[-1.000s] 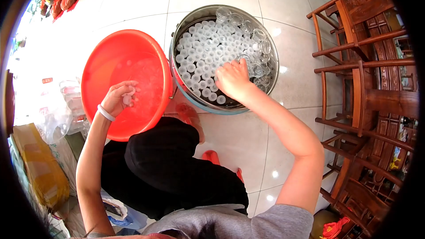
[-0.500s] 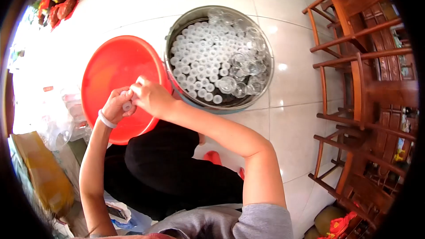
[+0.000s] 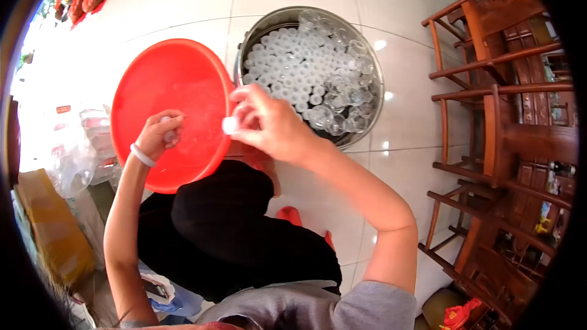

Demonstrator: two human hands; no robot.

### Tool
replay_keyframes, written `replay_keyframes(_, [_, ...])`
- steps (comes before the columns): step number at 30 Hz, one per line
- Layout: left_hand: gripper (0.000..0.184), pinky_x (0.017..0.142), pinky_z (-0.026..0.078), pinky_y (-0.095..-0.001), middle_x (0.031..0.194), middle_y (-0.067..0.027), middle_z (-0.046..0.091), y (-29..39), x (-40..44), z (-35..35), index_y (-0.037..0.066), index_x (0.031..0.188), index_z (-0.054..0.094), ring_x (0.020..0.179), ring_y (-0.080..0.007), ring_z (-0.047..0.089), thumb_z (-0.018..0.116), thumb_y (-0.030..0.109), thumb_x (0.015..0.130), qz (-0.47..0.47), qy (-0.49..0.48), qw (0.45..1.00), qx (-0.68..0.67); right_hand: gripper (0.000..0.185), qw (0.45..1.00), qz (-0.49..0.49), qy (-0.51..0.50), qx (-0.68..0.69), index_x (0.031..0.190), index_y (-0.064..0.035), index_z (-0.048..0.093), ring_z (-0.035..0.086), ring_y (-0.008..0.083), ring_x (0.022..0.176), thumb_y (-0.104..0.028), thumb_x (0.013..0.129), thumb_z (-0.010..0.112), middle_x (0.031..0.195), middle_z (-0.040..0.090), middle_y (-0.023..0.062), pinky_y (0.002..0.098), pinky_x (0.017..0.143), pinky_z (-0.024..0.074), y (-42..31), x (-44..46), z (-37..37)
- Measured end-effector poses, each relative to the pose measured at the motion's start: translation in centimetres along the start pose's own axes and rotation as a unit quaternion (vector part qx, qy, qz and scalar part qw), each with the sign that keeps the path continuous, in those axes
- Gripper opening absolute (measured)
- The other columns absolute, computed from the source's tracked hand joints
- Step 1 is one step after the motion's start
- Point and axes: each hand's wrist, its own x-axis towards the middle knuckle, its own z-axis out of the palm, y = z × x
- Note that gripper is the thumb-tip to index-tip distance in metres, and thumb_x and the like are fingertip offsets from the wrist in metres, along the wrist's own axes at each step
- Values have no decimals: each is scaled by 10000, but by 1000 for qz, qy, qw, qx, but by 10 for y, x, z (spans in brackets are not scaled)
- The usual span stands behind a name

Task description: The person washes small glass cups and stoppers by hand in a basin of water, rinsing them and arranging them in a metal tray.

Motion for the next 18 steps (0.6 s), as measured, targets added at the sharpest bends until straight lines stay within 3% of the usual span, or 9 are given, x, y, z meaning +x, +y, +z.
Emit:
replay_keyframes(3, [128, 375, 275, -204, 639, -32, 493, 0, -2, 1, 30, 904, 545, 466, -104, 455, 532, 147, 853, 4, 2, 1000, -11, 391, 991, 91, 29, 93, 1066, -25, 509, 594, 128, 809, -21, 715, 681, 893, 570, 46, 265, 693, 485, 6, -29, -49])
replay_keyframes(4, [125, 375, 275, -202, 635, -29, 490, 1, -3, 1, 31, 904, 545, 466, -103, 456, 529, 143, 851, -3, 7, 1000, -8, 377, 980, 123, 52, 144, 1086, -23, 523, 596, 147, 818, -21, 734, 660, 956, 552, 56, 262, 725, 482, 4, -39, -57])
replay_keyframes(7, [128, 373, 275, -196, 635, -29, 495, -1, -1, 2, 33, 901, 550, 469, -99, 463, 529, 148, 849, -15, 7, 1000, -4, 367, 981, 129, 62, 129, 1121, -31, 533, 598, 153, 824, -35, 767, 631, 1009, 533, 63, 271, 749, 481, 16, -61, -69])
replay_keyframes(9, [133, 370, 274, -193, 644, -33, 509, -1, -2, 3, 37, 891, 554, 470, -100, 471, 531, 161, 849, -19, 10, 1000, 4, 337, 987, 110, 83, 87, 1096, -44, 575, 592, 175, 842, -41, 762, 616, 998, 531, 58, 286, 757, 476, 33, -69, -73])
replay_keyframes(10, [133, 370, 274, -193, 644, -33, 509, -2, -1, 2, 37, 891, 554, 470, -100, 471, 531, 161, 849, -21, 11, 1000, 6, 320, 991, 32, 92, -89, 1061, -51, 599, 582, 183, 843, -45, 741, 624, 979, 531, 59, 288, 753, 471, 42, -73, -79])
replay_keyframes(11, [137, 369, 273, -192, 646, -34, 514, -2, 0, 2, 39, 884, 556, 469, -99, 472, 535, 169, 848, -20, 9, 1000, 5, 305, 959, -49, 98, -262, 1025, -58, 623, 572, 191, 845, -48, 720, 631, 961, 531, 60, 289, 748, 466, 46, -75, -84])
replay_keyframes(13, [141, 367, 272, -191, 649, -34, 518, -3, 1, 2, 40, 877, 557, 469, -99, 474, 538, 176, 848, -19, 7, 1000, 6, 284, 948, -69, 139, -276, 966, -71, 653, 550, 200, 840, -60, 682, 643, 902, 543, 62, 287, 715, 458, 47, -80, -85])
replay_keyframes(16, [145, 367, 273, -194, 648, -34, 518, -4, 5, 1, 41, 869, 554, 464, -99, 468, 543, 184, 846, -25, 12, 1000, 3, 258, 965, 62, 123, -225, 949, -69, 650, 560, 195, 737, -92, 693, 638, 802, 572, 55, 287, 645, 459, 46, -87, -84])
replay_keyframes(18, [152, 368, 275, -196, 654, -38, 520, -6, 7, -1, 41, 866, 554, 465, -100, 467, 548, 191, 843, -28, 17, 999, -1, 241, 952, 62, 117, -275, 934, -61, 637, 565, 213, 707, -107, 698, 633, 783, 583, 63, 300, 638, 462, 47, -87, -86])
